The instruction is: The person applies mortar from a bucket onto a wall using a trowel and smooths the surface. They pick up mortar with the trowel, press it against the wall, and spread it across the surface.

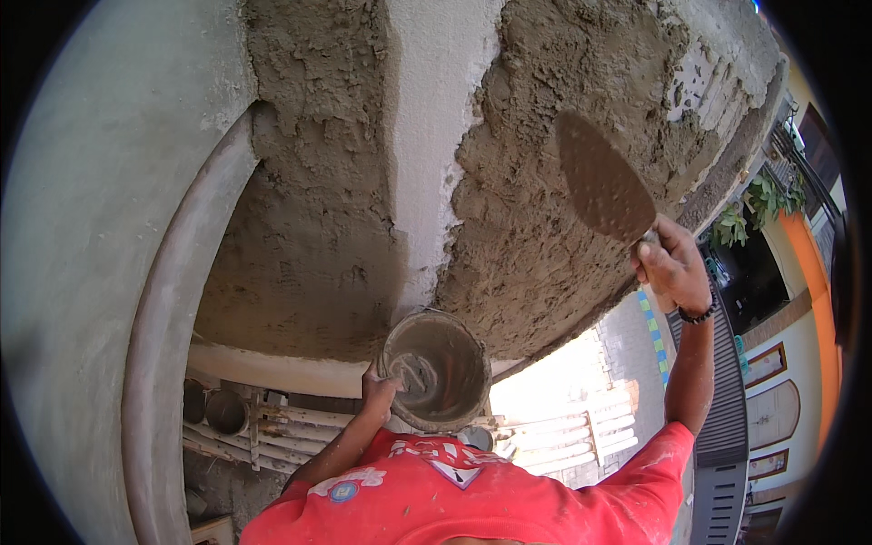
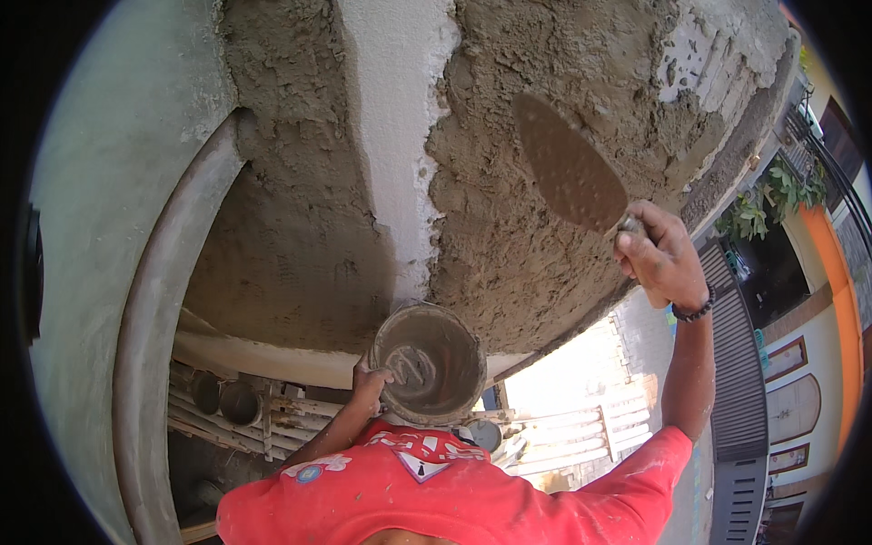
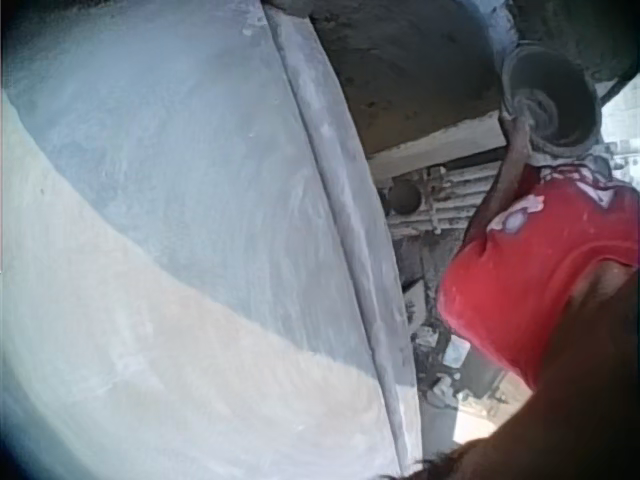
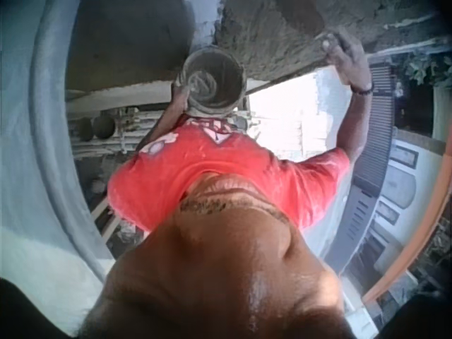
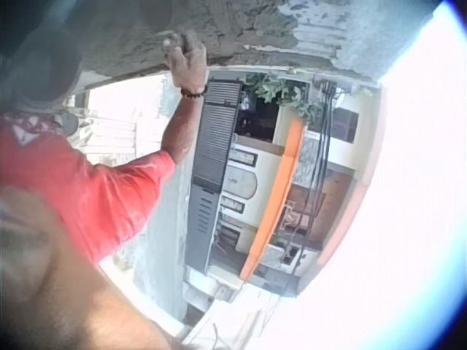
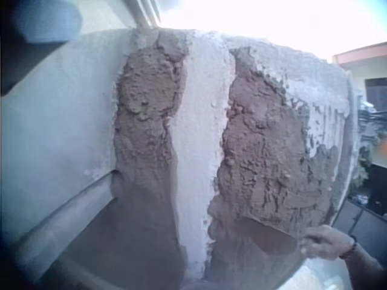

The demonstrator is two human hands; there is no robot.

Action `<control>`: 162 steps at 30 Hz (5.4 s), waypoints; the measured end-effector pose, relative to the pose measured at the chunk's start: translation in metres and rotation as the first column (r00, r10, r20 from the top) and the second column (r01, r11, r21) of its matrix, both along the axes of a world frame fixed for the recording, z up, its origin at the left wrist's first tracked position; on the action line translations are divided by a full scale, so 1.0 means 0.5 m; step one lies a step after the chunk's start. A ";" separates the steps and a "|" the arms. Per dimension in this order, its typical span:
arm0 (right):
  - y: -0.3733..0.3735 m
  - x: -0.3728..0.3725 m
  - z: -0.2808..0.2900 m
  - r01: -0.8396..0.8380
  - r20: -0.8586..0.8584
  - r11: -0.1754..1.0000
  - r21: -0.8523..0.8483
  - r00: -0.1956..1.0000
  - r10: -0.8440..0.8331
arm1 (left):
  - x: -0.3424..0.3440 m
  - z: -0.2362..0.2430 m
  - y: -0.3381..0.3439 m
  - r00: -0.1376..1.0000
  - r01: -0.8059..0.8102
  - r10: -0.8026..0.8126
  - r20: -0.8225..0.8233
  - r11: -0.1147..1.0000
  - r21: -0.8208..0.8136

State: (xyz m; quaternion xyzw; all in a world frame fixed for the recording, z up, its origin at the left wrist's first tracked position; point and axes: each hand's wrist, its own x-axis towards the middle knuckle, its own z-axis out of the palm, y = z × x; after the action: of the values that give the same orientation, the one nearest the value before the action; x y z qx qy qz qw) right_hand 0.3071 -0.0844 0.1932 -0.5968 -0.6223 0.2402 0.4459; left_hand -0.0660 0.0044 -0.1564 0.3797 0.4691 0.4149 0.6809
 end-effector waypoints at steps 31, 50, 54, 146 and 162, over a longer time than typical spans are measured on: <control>-0.058 -0.245 -0.575 0.188 -0.775 0.786 -0.589 0.146 -0.615 | 0.254 0.022 -0.059 0.925 0.333 -0.374 0.062 0.880 0.339; -0.178 -0.119 -0.410 0.422 0.784 0.722 -0.548 0.560 0.268 | 0.284 0.119 0.047 0.688 0.683 -0.726 -0.001 0.647 0.340; -0.202 -0.158 -0.467 0.403 0.823 0.783 -0.473 0.520 0.229 | 0.305 0.127 0.047 0.700 0.662 -0.712 -0.063 0.612 0.433; -0.285 -0.149 -0.534 -0.149 -0.643 0.787 -0.599 0.676 -0.361 | 0.307 0.209 -0.010 0.655 0.579 -0.714 -0.247 0.264 0.772; -0.295 -0.288 -0.666 -0.093 -0.923 0.982 0.165 -0.365 0.121 | 0.331 0.137 -0.002 0.744 0.608 -0.668 0.025 0.692 0.389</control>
State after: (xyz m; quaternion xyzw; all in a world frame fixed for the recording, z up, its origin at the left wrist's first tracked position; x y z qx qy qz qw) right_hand 0.1632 -0.2319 -0.1399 -0.0762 -0.0433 0.6623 0.7441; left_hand 0.0995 0.0036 -0.0878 0.6004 0.1664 0.2594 0.7379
